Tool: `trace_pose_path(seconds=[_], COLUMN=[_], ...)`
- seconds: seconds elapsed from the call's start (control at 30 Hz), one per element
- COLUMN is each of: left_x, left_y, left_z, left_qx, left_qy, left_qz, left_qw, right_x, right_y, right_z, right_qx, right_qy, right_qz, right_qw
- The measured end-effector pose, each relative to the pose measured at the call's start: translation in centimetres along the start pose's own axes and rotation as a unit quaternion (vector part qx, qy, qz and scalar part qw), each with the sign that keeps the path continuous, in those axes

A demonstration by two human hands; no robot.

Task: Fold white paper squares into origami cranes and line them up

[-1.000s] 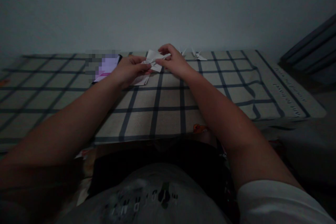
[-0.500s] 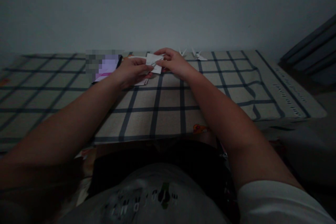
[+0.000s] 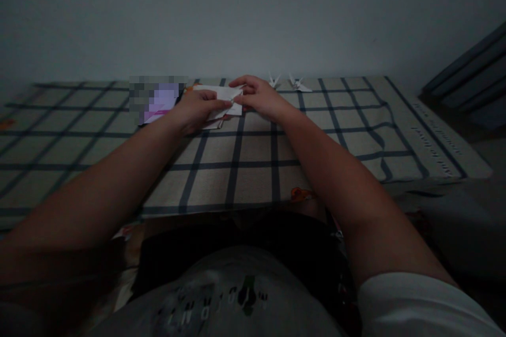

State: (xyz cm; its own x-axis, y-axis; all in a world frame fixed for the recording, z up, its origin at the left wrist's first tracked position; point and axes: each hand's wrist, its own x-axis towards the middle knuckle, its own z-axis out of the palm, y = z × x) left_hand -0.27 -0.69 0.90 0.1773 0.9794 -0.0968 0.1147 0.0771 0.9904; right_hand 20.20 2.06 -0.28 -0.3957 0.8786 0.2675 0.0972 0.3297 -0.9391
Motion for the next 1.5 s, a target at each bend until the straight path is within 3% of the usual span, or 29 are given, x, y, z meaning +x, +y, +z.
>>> trace_pose_path(seconds=[0.23,0.57,1.13,1.5], left_x=[-0.2,-0.6,-0.6,-0.9], left_y=[-0.1,0.5,0.7,1.0], left_z=[-0.1,-0.2,0.0,-0.1], left_qx=[0.058,0.121,0.047,0.078], left_qy=[0.009,0.012,0.021,0.011], left_qz=[-0.005,0.033,0.031,0.017], left_qw=[0.998,0.992,0.998,0.997], right_x=[0.7,0.5,0.0,0.2], right_y=[1.3,0.8,-0.6,-0.4], right_z=[-0.4,-0.4,-0.2,-0.5], right_qx=[0.023,0.001,0.030,-0.014], right_qy=[-0.014,-0.022,0.016,0.011], right_qz=[-0.017,-0.011,0.015,0.004], right_qw=[0.999,1.000,0.999,1.000])
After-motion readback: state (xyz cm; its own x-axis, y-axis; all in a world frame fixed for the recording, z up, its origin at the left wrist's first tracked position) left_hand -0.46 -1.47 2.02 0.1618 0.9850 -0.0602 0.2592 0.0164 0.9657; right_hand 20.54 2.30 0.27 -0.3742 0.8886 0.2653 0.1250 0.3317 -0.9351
